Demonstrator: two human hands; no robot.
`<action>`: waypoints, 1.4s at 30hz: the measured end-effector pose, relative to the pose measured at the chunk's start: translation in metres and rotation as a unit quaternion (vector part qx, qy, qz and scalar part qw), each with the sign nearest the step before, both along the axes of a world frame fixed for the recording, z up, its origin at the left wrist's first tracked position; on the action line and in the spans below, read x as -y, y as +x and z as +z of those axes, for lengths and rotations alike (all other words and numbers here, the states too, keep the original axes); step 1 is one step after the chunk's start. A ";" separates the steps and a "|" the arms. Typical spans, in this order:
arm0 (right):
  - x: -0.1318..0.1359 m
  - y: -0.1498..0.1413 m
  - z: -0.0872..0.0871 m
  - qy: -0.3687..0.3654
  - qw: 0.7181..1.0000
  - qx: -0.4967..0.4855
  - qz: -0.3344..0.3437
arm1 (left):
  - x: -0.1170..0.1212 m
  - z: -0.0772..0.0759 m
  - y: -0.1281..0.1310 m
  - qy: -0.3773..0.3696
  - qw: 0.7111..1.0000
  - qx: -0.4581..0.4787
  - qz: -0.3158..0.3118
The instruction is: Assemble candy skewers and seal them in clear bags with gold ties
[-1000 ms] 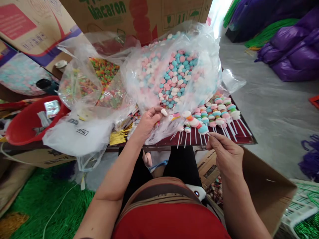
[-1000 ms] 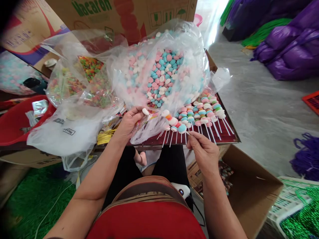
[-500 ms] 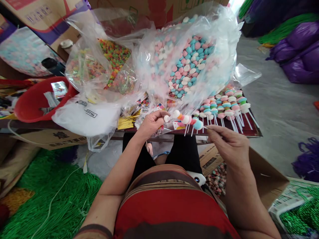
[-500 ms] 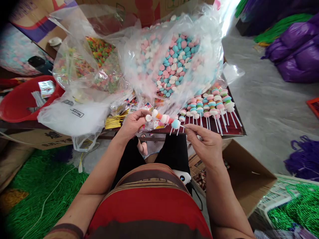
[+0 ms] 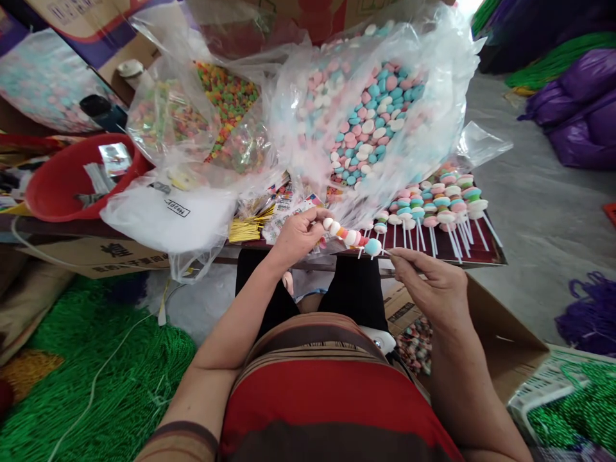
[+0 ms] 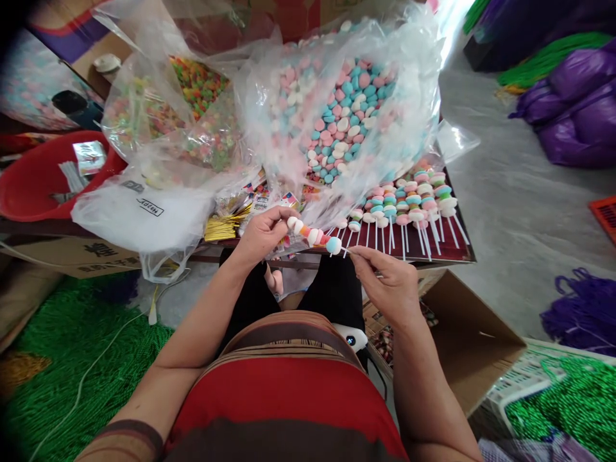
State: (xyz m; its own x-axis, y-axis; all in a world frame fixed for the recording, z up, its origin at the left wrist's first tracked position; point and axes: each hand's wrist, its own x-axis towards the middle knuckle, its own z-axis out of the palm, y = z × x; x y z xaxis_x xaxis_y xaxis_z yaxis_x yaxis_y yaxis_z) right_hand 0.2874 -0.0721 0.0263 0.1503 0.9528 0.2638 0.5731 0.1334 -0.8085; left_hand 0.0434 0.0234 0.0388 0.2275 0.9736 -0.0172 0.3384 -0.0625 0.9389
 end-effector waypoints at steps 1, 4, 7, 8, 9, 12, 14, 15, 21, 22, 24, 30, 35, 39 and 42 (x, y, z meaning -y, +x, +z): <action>0.001 0.000 -0.001 0.001 1.000 -0.006 -0.006 | 0.000 0.000 0.001 0.004 1.000 -0.003 0.001; 0.001 0.000 -0.003 0.002 1.000 -0.015 -0.020 | 0.000 -0.002 0.002 0.020 1.000 -0.007 0.007; 0.002 -0.001 -0.005 -0.001 0.999 -0.016 -0.028 | 0.001 -0.003 0.003 0.042 0.999 -0.017 0.014; 0.003 -0.002 -0.005 -0.003 0.999 -0.016 -0.029 | 0.002 -0.002 0.003 0.053 0.998 -0.027 0.014; 0.003 -0.003 -0.004 -0.004 0.999 -0.018 -0.029 | 0.002 -0.002 0.004 0.068 0.997 -0.038 0.014; 0.006 -0.006 -0.003 -0.011 0.999 -0.019 -0.028 | 0.005 0.000 0.006 0.130 0.988 -0.082 0.026; 0.007 -0.008 -0.002 -0.018 0.999 -0.021 -0.029 | 0.007 0.000 0.008 0.165 0.979 -0.116 0.039; 0.007 -0.010 -0.001 -0.020 0.999 -0.023 -0.029 | 0.007 -0.001 0.008 0.175 0.975 -0.130 0.044; 0.008 -0.015 0.000 -0.023 0.999 -0.026 -0.011 | 0.010 -0.006 0.009 0.189 0.970 -0.143 0.056; 0.007 -0.016 0.001 -0.025 0.999 -0.025 -0.011 | 0.010 -0.006 0.009 0.188 0.971 -0.137 0.052; 0.007 -0.016 0.001 -0.027 0.999 -0.023 -0.013 | 0.010 -0.005 0.009 0.183 0.974 -0.125 0.040; 0.006 -0.020 0.005 -0.033 0.999 -0.033 -0.012 | 0.012 -0.001 0.010 0.177 0.976 -0.124 0.038; 0.006 -0.027 0.006 -0.040 0.998 -0.036 0.007 | 0.012 -0.001 0.009 0.194 0.975 -0.105 0.027; 0.003 -0.034 0.004 -0.028 0.999 -0.028 0.023 | 0.012 0.001 0.010 0.190 0.975 -0.108 0.039; 0.000 -0.037 0.005 -0.035 0.998 -0.029 0.048 | 0.011 0.003 0.009 0.181 0.978 -0.094 0.051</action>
